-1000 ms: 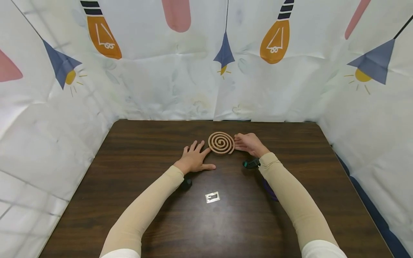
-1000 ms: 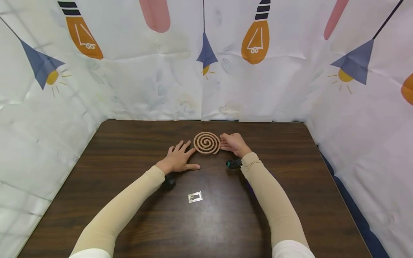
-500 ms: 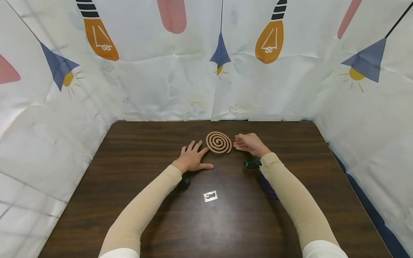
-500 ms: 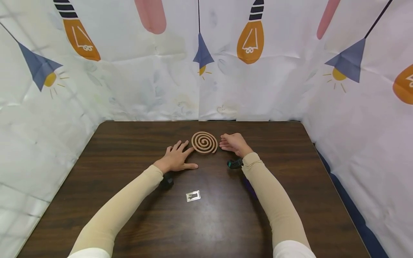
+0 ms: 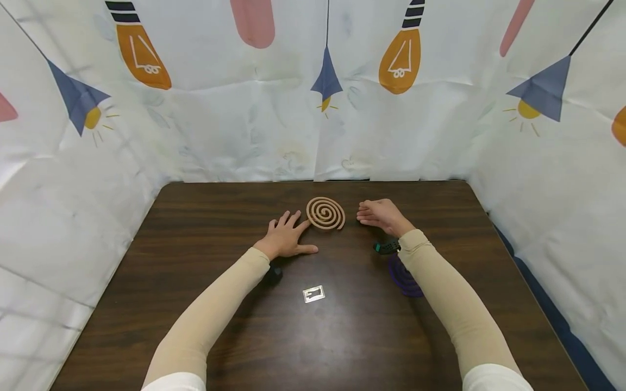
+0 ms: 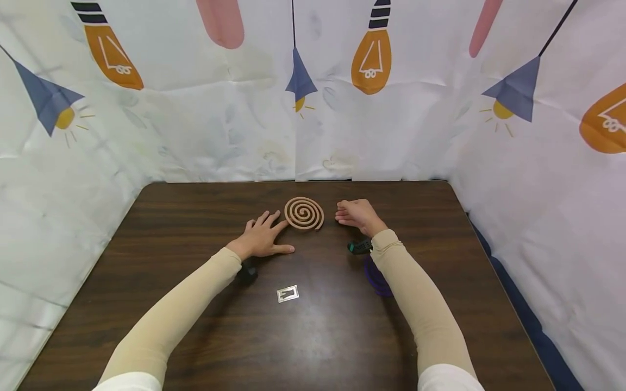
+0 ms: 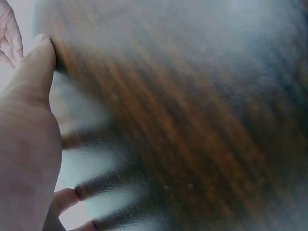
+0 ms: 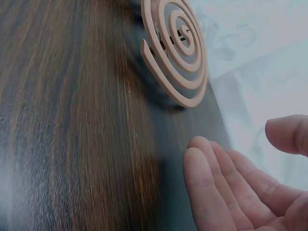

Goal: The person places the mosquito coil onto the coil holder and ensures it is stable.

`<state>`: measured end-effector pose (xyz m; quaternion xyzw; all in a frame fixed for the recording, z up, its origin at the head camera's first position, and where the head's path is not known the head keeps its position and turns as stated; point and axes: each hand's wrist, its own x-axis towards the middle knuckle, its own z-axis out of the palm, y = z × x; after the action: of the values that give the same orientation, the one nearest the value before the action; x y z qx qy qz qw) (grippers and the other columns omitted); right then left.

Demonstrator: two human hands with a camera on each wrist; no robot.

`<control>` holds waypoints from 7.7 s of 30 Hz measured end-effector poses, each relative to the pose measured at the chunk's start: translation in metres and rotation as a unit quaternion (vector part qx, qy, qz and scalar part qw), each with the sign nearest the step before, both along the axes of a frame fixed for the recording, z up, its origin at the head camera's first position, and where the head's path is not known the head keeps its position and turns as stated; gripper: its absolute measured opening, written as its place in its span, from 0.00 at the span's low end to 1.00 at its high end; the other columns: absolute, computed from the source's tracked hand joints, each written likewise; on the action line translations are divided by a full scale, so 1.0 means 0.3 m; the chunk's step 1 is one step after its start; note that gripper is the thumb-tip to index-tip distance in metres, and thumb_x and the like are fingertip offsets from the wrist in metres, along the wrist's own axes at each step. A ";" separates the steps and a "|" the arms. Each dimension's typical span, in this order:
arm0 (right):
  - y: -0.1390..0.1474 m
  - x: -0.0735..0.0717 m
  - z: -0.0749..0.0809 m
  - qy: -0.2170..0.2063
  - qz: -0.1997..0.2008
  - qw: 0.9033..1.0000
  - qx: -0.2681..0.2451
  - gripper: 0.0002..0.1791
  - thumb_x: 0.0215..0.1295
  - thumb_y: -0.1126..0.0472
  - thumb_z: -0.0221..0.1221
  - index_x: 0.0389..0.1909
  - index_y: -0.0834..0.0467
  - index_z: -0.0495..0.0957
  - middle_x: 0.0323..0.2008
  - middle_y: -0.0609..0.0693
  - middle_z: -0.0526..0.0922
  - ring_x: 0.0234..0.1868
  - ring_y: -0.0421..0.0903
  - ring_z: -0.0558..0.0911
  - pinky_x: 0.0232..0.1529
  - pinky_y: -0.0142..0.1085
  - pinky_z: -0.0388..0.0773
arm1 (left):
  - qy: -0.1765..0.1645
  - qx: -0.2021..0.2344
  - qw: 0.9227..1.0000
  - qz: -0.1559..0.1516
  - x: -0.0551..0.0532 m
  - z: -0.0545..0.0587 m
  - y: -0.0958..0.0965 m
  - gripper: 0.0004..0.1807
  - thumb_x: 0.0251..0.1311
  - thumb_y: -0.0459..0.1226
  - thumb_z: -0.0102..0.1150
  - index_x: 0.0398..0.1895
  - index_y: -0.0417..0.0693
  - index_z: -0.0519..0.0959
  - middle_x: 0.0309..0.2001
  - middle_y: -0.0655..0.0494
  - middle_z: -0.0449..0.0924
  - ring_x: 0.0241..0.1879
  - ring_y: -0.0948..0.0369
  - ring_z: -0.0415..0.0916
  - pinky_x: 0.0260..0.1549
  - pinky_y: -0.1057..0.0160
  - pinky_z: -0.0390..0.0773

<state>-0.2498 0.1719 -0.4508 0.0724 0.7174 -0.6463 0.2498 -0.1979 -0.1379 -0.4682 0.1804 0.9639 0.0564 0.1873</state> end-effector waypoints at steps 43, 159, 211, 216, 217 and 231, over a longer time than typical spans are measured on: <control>0.202 0.144 0.012 0.070 0.017 0.995 0.070 0.28 0.81 0.54 0.52 0.68 0.73 0.70 0.65 0.72 0.77 0.53 0.46 0.88 0.54 0.32 0.85 | 0.072 0.075 0.992 -0.075 0.174 0.015 -0.143 0.44 0.70 0.66 0.52 0.83 0.62 0.56 0.83 0.44 0.54 0.83 0.40 0.50 0.70 0.30 0.60; 0.404 0.439 -0.048 0.166 0.106 0.958 0.209 0.25 0.66 0.62 0.69 0.55 0.62 0.67 0.42 0.56 0.88 0.36 0.38 0.85 0.38 0.33 0.80 | 0.091 0.104 0.973 -0.184 0.409 -0.024 -0.156 0.39 0.68 0.65 0.56 0.80 0.67 0.63 0.81 0.45 0.59 0.81 0.40 0.54 0.65 0.33 0.67; 0.326 0.410 -0.038 0.076 0.081 0.993 0.039 0.44 0.66 0.64 0.69 0.76 0.73 0.56 0.54 0.47 0.83 0.48 0.32 0.84 0.50 0.26 0.81 | 0.057 0.096 0.981 -0.157 0.401 -0.023 -0.137 0.44 0.66 0.67 0.56 0.82 0.68 0.57 0.84 0.45 0.52 0.83 0.41 0.49 0.68 0.32 0.64; 0.313 0.401 -0.037 0.077 0.081 0.993 0.039 0.43 0.65 0.62 0.69 0.75 0.71 0.59 0.55 0.48 0.84 0.48 0.33 0.85 0.50 0.27 0.81 | 0.053 0.093 0.982 -0.155 0.402 -0.018 -0.135 0.45 0.66 0.67 0.55 0.83 0.69 0.56 0.84 0.46 0.50 0.83 0.42 0.48 0.68 0.31 0.63; 0.310 0.400 -0.035 0.078 0.082 0.993 0.038 0.45 0.65 0.62 0.69 0.76 0.71 0.57 0.55 0.48 0.84 0.48 0.33 0.85 0.51 0.26 0.81 | 0.055 0.094 0.982 -0.156 0.402 -0.018 -0.135 0.44 0.66 0.67 0.56 0.83 0.68 0.57 0.84 0.45 0.51 0.83 0.41 0.49 0.68 0.31 0.64; 0.273 0.393 -0.035 0.068 0.061 0.996 0.023 0.53 0.66 0.63 0.69 0.80 0.73 0.45 0.62 0.58 0.81 0.50 0.30 0.84 0.53 0.22 0.79 | 0.053 0.087 0.982 -0.159 0.400 -0.021 -0.133 0.44 0.67 0.67 0.55 0.82 0.68 0.57 0.84 0.45 0.51 0.83 0.41 0.49 0.67 0.29 0.64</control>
<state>-0.1318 0.2537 -0.4612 -0.0098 0.7505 -0.6165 0.2381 -0.0780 -0.1777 -0.4745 0.3495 0.9230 0.1002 0.1259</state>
